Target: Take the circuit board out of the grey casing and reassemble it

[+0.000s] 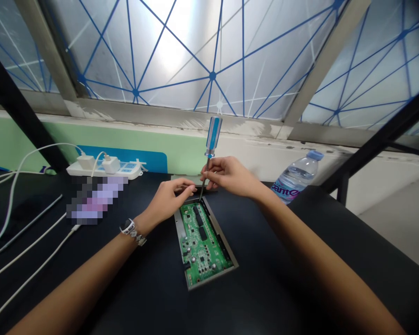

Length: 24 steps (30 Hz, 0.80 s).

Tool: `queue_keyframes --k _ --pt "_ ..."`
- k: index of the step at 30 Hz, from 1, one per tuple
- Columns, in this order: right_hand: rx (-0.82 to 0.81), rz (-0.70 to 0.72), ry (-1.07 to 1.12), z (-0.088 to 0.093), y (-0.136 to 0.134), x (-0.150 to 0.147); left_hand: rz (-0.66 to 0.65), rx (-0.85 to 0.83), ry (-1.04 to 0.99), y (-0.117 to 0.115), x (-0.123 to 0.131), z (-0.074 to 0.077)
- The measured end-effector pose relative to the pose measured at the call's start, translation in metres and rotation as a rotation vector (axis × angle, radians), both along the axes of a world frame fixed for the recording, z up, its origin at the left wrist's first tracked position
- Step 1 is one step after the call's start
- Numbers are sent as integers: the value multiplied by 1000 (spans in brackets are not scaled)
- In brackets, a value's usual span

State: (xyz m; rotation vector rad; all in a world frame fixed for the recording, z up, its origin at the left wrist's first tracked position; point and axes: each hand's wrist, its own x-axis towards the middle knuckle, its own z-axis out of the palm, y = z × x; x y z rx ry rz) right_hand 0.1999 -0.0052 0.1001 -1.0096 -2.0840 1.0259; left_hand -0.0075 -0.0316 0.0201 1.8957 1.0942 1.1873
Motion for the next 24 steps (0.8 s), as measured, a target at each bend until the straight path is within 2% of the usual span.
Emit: queue_keyframes --k 3,5,9,12,14,19,24 --pt "-31 -34 119 0 -7 2 42 45 54 -6 -7 1" --pt "-45 -66 247 -8 -16 4 52 82 110 -12 -13 0" --pt "-74 -168 570 -43 -37 11 8 142 230 -24 -19 -3" --pt "-117 -256 687 -70 -52 17 -39 172 294 -29 -17 -6" --pt "-161 -313 746 -81 -59 20 -69 192 342 -30 -15 -8" --pt "-210 -390 821 -90 -67 22 -79 205 411 -35 -9 -12" --pt "-216 -380 841 -93 -69 17 -45 157 379 -38 -6 -13"
